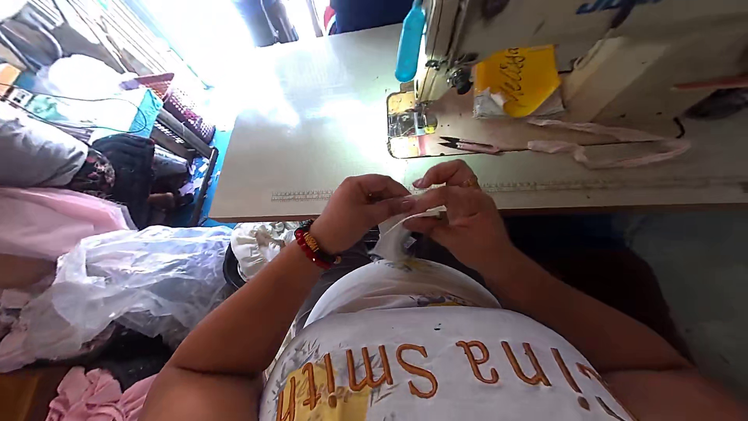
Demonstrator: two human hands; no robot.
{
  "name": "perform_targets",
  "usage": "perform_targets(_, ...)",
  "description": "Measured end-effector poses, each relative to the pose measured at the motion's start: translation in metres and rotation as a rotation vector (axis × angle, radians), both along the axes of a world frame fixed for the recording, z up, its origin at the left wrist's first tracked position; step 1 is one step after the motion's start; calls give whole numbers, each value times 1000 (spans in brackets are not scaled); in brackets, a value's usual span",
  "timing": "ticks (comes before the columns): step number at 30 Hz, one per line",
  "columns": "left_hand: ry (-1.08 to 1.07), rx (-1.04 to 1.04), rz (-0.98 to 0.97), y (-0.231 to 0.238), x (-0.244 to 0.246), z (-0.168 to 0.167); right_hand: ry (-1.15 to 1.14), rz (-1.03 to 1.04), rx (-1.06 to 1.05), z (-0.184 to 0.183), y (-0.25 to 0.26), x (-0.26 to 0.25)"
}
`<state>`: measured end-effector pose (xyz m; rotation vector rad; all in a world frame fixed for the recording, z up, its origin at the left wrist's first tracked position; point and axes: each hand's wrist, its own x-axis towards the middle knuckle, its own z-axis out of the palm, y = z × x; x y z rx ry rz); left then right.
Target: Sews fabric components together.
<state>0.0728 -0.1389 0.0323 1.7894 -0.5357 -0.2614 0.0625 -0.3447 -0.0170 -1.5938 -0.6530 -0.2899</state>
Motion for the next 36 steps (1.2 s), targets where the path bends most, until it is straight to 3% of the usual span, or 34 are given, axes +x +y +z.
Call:
perform_targets(13, -56, -14, 159, -11, -11, -6, 191, 17, 222, -10, 12, 3)
perform_targets(22, -206, 116, 148, -8, -1, -14, 107, -29, 89, -20, 12, 9)
perform_targets(29, -527, 265, 232, 6, 3, -2, 211, 153, -16, -28, 4, 2)
perform_targets(36, -733, 236, 257, 22, 6, 17, 125, 122, -165, -37, 4, 4)
